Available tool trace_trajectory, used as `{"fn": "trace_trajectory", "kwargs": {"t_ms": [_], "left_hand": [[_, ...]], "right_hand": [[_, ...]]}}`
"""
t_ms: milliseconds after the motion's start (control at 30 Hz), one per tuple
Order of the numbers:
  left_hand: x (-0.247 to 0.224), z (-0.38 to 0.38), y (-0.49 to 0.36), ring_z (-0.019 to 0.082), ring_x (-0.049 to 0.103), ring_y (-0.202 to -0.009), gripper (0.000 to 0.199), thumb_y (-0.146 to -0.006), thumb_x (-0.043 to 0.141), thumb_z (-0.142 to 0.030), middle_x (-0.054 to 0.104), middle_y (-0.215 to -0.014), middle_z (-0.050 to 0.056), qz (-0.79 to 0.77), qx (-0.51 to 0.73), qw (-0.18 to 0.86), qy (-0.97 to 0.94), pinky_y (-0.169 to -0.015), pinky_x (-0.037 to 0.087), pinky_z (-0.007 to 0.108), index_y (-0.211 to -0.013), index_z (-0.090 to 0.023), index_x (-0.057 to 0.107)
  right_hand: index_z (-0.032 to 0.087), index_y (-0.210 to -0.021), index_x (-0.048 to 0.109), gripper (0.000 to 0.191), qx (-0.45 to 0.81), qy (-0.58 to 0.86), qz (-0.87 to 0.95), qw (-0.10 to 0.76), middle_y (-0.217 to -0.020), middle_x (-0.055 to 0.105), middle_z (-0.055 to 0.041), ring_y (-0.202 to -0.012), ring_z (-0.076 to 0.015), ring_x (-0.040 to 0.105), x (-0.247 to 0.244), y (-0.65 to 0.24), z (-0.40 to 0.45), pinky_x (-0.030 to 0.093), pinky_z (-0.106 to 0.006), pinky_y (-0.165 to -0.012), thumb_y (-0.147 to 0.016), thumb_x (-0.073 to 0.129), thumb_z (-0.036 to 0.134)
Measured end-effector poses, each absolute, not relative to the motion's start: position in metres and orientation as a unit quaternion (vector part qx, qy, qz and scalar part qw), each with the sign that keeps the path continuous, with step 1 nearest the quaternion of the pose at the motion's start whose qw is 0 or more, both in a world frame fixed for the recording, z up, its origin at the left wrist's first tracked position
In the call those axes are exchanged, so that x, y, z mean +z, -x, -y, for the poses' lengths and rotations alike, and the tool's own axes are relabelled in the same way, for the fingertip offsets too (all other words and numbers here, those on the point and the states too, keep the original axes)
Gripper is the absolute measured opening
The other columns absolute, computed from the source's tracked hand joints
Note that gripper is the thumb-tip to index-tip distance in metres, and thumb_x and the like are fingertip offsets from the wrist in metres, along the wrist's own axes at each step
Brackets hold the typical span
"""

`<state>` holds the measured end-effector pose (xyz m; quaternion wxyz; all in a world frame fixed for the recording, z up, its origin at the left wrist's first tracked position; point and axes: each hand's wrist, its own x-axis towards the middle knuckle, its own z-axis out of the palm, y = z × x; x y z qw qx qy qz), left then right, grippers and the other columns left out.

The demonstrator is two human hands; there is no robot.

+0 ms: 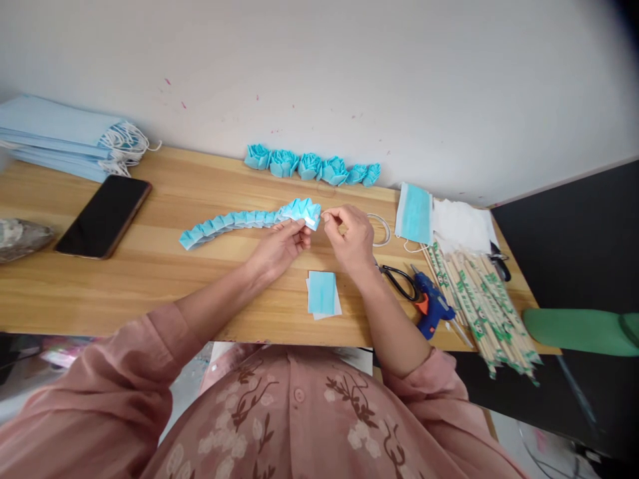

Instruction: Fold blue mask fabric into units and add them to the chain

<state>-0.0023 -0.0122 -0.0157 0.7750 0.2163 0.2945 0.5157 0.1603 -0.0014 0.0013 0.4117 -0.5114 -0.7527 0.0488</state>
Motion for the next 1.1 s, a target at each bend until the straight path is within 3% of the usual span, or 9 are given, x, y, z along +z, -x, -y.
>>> {"fn": "trace_trajectory", "kwargs": {"t_ms": [167, 333, 600, 933, 1100], "left_hand": [[-0.014, 0.012, 0.002, 0.009, 0.058, -0.062, 0.015, -0.085, 0.071, -0.02, 0.064, -0.07, 0.0, -0.299, 0.514, 0.775, -0.212, -0.063, 0.045, 0.023, -0.074, -0.014, 0.063], [-0.013, 0.014, 0.002, 0.009, 0.058, -0.062, 0.016, -0.083, 0.073, -0.02, 0.065, -0.07, 0.001, -0.309, 0.51, 0.765, -0.244, -0.064, 0.044, 0.023, -0.071, -0.013, 0.064], [-0.013, 0.014, 0.0, 0.009, 0.056, -0.06, 0.021, -0.084, 0.072, -0.018, 0.064, -0.067, 0.001, -0.345, 0.504, 0.746, -0.264, -0.065, 0.043, 0.025, -0.067, -0.013, 0.062], [-0.013, 0.013, 0.0, 0.009, 0.056, -0.06, 0.02, -0.087, 0.069, -0.017, 0.064, -0.067, 0.002, -0.349, 0.507, 0.738, -0.278, -0.064, 0.042, 0.024, -0.068, -0.013, 0.063], [-0.013, 0.012, 0.002, 0.009, 0.056, -0.059, 0.021, -0.087, 0.07, -0.018, 0.064, -0.068, 0.001, -0.343, 0.518, 0.737, -0.267, -0.065, 0.043, 0.024, -0.068, -0.013, 0.062]], "right_hand": [[0.025, -0.107, 0.064, 0.021, 0.236, 0.501, 0.688, 0.469, -0.096, 0.074, -0.003, -0.092, -0.0197, 0.068, 0.003, -0.16, 0.002, 0.052, -0.037, -0.084, -0.096, 0.056, 0.041], [0.028, -0.132, 0.051, 0.05, 0.42, 0.454, 0.641, 0.455, -0.09, 0.073, 0.0001, -0.085, -0.0177, 0.069, -0.003, -0.159, -0.002, 0.057, -0.035, -0.078, -0.087, 0.067, 0.039], [0.023, -0.131, 0.055, 0.048, 0.352, 0.486, 0.67, 0.438, -0.086, 0.07, 0.0011, -0.078, -0.0146, 0.063, -0.007, -0.159, -0.004, 0.052, -0.032, -0.072, -0.084, 0.065, 0.027], [0.023, -0.134, 0.056, 0.045, 0.335, 0.491, 0.664, 0.454, -0.082, 0.067, 0.001, -0.076, -0.0155, 0.063, -0.012, -0.161, -0.007, 0.052, -0.032, -0.072, -0.092, 0.06, 0.038], [0.026, -0.119, 0.064, 0.029, 0.152, 0.511, 0.71, 0.461, -0.092, 0.072, -0.0034, -0.086, -0.0201, 0.066, 0.0, -0.163, 0.0, 0.05, -0.038, -0.082, -0.098, 0.052, 0.042]]}}
